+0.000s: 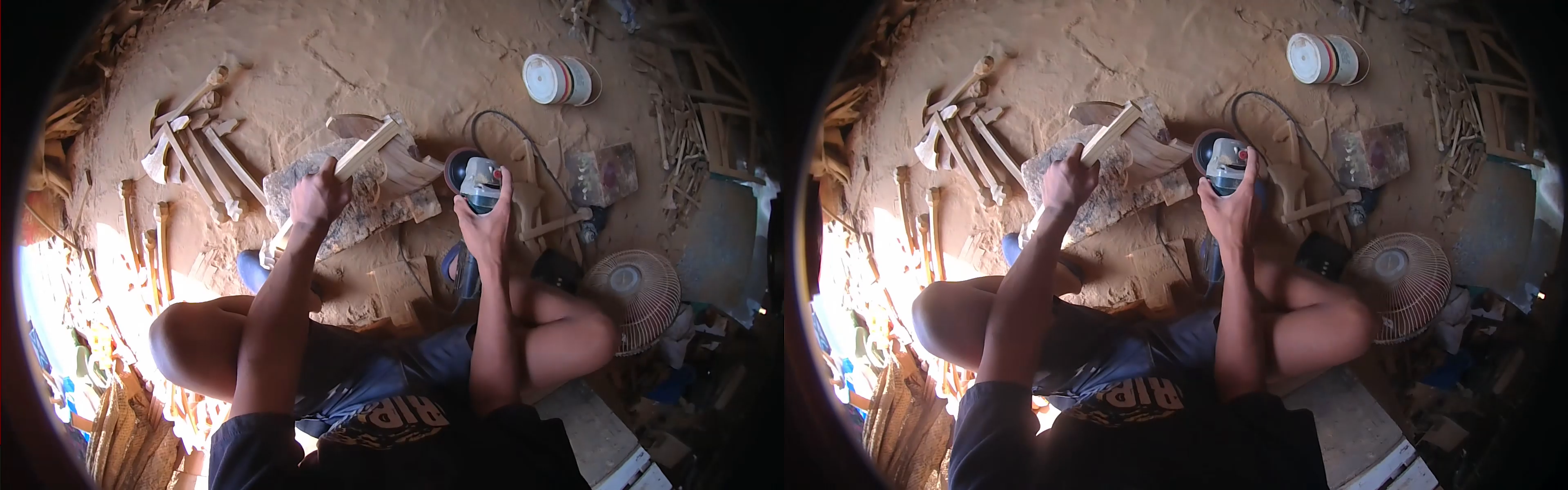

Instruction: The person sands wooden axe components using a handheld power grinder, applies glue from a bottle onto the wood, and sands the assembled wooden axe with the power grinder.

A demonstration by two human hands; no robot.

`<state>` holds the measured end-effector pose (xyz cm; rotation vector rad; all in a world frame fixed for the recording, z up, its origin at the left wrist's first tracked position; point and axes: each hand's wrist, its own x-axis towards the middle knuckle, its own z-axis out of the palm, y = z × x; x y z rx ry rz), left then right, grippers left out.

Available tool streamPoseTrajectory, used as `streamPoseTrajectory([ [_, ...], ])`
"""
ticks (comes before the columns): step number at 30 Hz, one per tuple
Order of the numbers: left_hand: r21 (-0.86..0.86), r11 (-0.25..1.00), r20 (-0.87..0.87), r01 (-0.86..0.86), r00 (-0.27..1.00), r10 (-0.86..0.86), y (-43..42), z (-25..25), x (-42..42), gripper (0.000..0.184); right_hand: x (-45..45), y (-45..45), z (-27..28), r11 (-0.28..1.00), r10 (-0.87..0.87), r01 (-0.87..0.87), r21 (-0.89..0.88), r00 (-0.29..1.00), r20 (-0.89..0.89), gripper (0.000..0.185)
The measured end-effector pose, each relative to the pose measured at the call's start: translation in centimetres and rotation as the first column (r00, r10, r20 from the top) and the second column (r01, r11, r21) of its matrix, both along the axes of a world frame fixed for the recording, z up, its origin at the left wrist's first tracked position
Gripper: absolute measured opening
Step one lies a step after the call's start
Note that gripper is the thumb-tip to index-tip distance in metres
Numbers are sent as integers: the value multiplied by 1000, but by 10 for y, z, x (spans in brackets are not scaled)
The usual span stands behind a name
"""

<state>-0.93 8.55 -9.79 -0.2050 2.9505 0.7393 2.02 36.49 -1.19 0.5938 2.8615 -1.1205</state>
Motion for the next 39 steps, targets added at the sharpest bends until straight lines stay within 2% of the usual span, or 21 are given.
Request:
streamPoseTrajectory([
  [3,-7,1000,8,-10,1000,10,-2,-1,0,25,0,5,-23,961,57,-98,-259,985,-162,90],
  [6,1,1000,27,-8,1000,8,0,-4,-1,25,3,1,-20,953,71,-105,-284,990,-125,90],
  [10,-12,1000,-2,-8,1000,8,-2,-6,-2,25,7,5,-24,991,12,-26,-133,994,-111,91],
  [12,-1,1000,7,-4,1000,4,1,-5,0,25,7,6,-13,996,-24,19,-83,998,-58,91],
  [14,-9,1000,16,-12,1000,12,-1,-1,-1,24,6,3,-8,998,-25,19,-62,996,-85,91],
  [17,-24,999,15,-31,999,31,3,1,2,21,4,0,-21,990,65,-96,-101,960,-272,95],
  [20,-28,999,-13,-29,1000,28,3,0,5,21,-3,-25,6,944,38,-103,-312,977,-209,96],
  [24,-38,999,-22,-29,999,29,5,8,6,22,-10,-40,13,951,76,-124,-282,982,-175,96],
  [28,-39,999,-38,-10,999,8,2,1,7,24,-10,-42,8,918,46,-107,-382,985,-165,97],
  [39,-4,1000,-53,-2,999,1,1,-1,7,22,-9,-40,8,921,115,-168,-351,979,-166,95],
])
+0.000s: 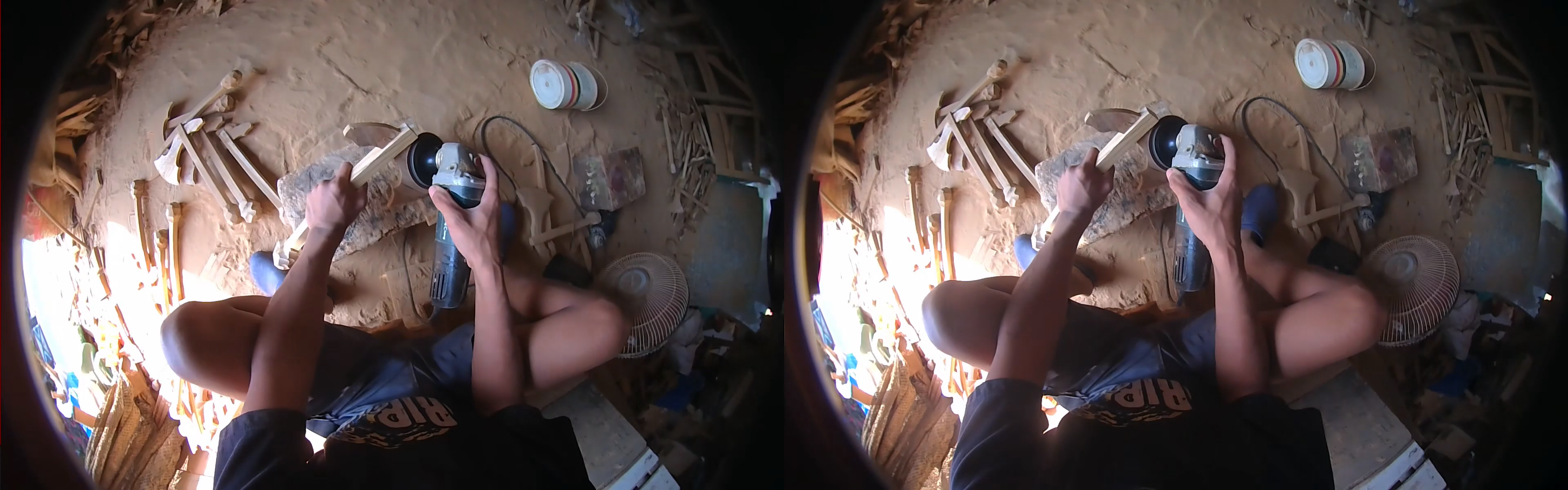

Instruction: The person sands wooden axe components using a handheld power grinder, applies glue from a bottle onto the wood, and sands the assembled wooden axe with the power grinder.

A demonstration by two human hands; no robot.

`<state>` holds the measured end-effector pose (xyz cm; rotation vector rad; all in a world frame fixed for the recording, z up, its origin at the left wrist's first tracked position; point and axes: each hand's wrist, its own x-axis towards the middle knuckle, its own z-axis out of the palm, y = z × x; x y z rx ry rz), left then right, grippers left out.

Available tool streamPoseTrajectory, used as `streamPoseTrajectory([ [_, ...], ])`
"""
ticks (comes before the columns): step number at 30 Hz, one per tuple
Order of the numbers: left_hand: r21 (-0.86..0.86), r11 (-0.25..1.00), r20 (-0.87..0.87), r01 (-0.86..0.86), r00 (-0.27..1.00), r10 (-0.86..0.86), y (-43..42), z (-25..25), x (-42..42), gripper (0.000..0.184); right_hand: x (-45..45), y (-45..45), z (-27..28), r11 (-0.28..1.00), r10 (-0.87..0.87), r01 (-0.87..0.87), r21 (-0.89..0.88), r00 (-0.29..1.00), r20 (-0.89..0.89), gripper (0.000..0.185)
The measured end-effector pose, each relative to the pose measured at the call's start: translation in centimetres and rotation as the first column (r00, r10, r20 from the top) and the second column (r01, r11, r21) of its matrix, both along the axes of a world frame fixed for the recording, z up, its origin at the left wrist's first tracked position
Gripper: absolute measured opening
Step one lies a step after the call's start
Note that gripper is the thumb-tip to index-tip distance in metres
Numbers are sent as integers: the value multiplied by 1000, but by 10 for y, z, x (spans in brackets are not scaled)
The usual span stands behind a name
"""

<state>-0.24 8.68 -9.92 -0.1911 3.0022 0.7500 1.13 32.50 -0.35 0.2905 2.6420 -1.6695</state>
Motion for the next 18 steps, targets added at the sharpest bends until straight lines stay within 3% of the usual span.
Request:
streamPoseTrajectory([
  [4,-3,1000,-8,15,1000,-15,-2,-3,0,21,1,2,3,998,1,-2,57,1000,19,94],
  [13,-14,1000,-32,-1,1000,1,0,-2,1,20,12,0,-2,992,-85,94,-83,990,113,93],
  [18,2,1000,-65,20,998,-20,0,-7,1,18,21,8,-9,989,-8,10,145,1000,-16,94],
])
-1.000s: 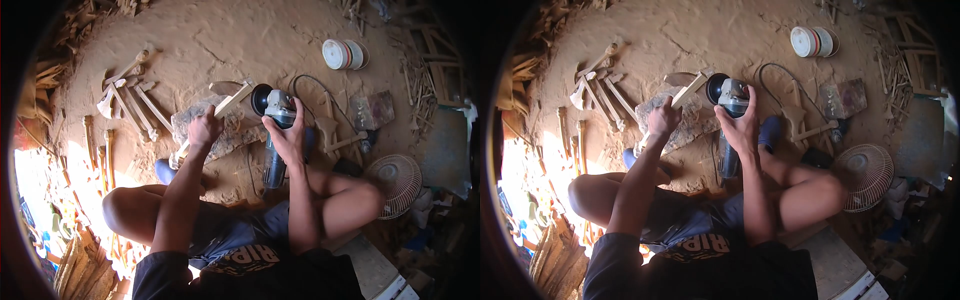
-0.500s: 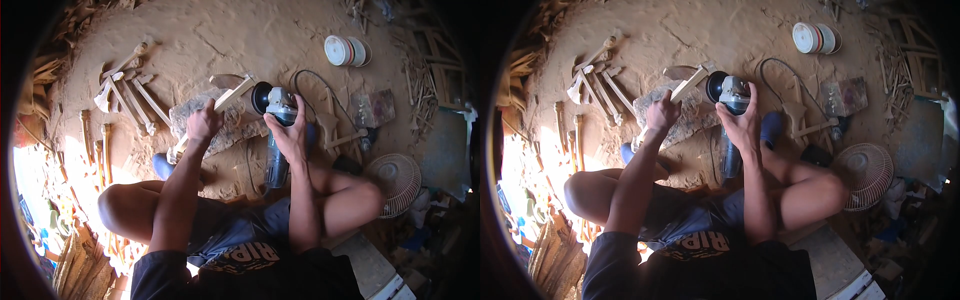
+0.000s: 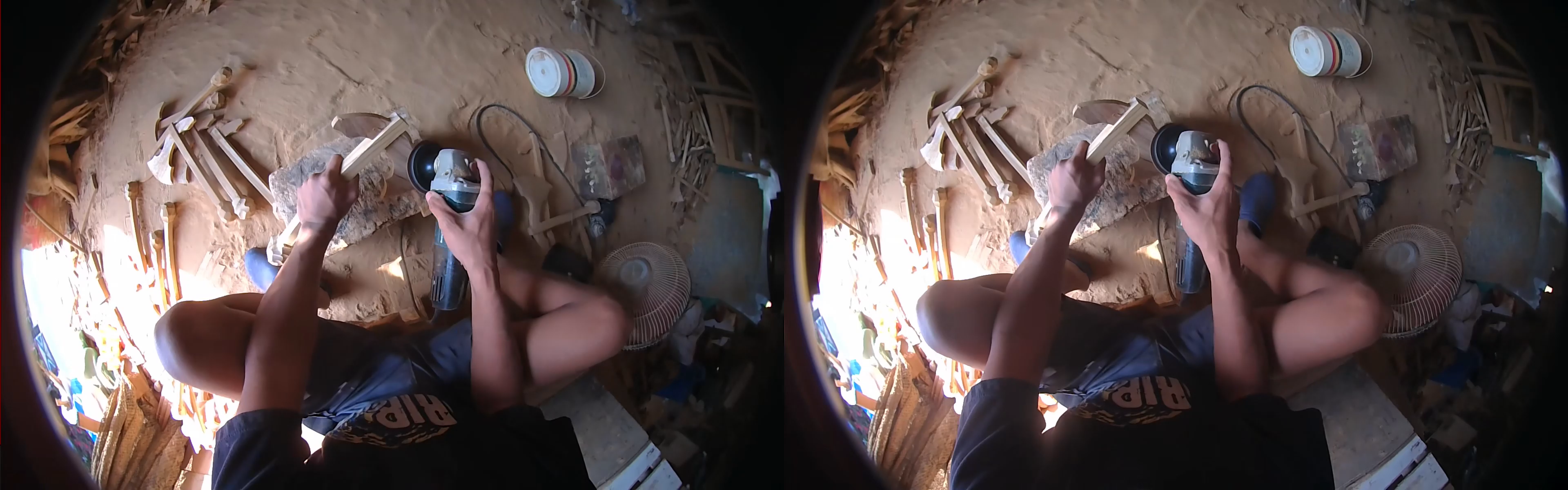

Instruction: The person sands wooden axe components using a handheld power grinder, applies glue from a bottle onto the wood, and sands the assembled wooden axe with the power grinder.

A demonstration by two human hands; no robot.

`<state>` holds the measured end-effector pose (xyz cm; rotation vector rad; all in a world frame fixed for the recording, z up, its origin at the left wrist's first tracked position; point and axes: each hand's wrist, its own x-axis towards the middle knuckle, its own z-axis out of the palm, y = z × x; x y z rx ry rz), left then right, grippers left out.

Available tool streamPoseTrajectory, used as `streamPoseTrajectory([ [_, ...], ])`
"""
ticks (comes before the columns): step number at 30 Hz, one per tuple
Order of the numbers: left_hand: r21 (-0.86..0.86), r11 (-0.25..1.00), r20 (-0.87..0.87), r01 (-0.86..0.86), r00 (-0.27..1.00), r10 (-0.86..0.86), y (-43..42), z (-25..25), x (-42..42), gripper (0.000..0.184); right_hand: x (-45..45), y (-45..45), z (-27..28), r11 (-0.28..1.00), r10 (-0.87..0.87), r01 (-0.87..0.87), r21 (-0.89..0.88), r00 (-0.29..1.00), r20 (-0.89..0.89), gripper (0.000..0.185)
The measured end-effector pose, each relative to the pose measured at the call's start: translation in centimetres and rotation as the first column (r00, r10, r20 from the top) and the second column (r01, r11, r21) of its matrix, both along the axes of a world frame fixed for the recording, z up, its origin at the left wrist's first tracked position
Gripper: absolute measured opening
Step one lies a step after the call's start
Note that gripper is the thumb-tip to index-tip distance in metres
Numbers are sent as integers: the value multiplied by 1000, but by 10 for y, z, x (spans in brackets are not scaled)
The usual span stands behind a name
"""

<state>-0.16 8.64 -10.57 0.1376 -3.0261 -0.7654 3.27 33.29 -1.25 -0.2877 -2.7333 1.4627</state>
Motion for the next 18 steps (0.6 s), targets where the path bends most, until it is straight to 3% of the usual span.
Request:
streamPoseTrajectory([
  [5,15,1000,-17,-2,1000,2,1,5,2,18,-2,-4,18,984,-70,34,175,977,200,97],
  [6,9,1000,-11,-5,1000,5,1,6,2,18,-6,-8,29,972,-138,54,230,920,367,97],
  [9,7,1000,-18,-6,1000,6,1,7,1,17,-3,-6,20,957,-100,43,287,977,187,96],
  [12,8,1000,-26,0,1000,0,1,5,2,16,-4,-4,-3,995,-18,37,94,981,-192,95],
  [16,14,1000,23,-11,1000,10,2,7,0,16,-3,-16,11,972,-93,103,-213,994,57,92],
  [18,23,1000,26,-9,1000,9,-1,8,1,16,-3,-16,3,962,-79,91,-257,995,58,91],
])
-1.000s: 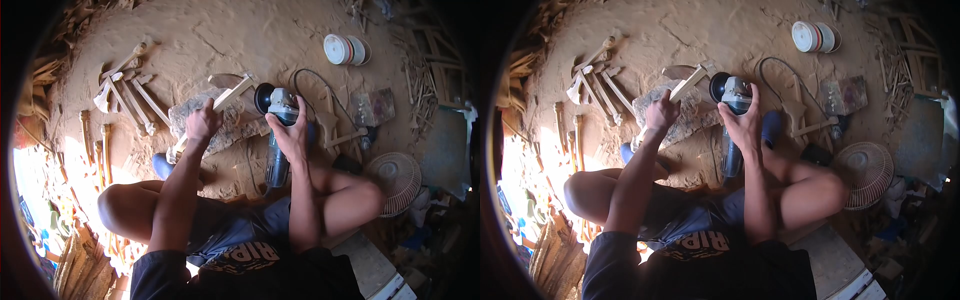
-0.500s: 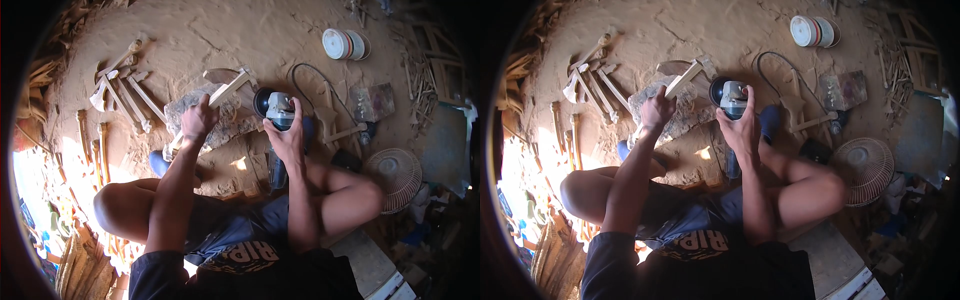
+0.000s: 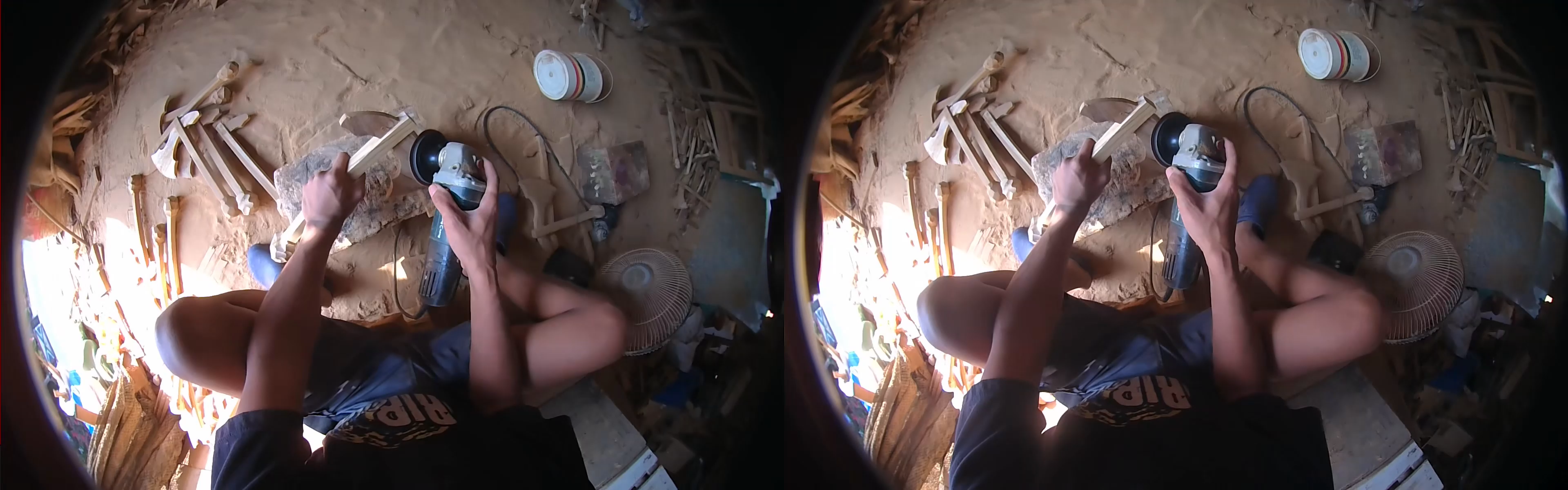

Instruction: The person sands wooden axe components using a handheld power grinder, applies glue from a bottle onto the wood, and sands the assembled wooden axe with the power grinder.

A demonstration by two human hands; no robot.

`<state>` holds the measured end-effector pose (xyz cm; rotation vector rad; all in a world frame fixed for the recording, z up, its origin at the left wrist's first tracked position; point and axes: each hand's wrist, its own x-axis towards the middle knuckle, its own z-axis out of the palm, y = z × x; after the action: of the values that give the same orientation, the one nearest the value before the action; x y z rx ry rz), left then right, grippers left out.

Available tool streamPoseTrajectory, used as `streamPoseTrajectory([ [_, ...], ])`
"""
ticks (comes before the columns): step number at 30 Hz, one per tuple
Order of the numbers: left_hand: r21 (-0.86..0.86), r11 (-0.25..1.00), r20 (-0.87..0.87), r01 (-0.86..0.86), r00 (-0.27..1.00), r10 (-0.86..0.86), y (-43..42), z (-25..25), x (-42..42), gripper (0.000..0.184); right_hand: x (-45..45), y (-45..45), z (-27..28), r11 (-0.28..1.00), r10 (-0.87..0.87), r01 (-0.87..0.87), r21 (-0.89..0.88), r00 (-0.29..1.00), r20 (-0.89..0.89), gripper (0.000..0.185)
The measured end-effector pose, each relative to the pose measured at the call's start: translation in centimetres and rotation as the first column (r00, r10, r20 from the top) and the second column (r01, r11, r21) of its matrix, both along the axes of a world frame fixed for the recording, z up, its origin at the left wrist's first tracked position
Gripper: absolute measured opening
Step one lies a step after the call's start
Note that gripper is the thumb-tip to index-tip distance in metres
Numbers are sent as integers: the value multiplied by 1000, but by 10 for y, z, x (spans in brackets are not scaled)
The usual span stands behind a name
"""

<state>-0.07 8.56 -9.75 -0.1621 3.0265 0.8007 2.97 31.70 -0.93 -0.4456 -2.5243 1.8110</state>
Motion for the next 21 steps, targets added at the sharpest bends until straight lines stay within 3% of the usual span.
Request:
streamPoseTrajectory([
  [1,-4,1000,-1,1,1000,-1,0,0,-1,16,1,1,-3,1000,3,-3,-18,1000,1,91],
  [4,2,1000,-12,0,1000,0,1,-4,0,17,9,5,0,978,102,-95,185,994,-29,90],
  [8,18,1000,-28,-1,1000,2,2,-4,-1,18,16,8,-6,952,104,-107,285,994,25,90],
  [15,-17,1000,-18,-2,1000,2,0,-6,0,19,0,13,17,869,19,-97,485,986,164,92],
  [16,-19,1000,-2,-4,1000,4,0,-7,-1,19,-5,15,20,894,-16,-99,438,967,252,91],
  [19,-15,1000,47,-21,999,21,0,-6,-2,20,-6,24,18,848,0,1,531,1000,-2,90],
  [21,1,999,81,-41,996,41,2,0,-6,20,-3,29,25,884,-68,64,464,998,-8,90],
])
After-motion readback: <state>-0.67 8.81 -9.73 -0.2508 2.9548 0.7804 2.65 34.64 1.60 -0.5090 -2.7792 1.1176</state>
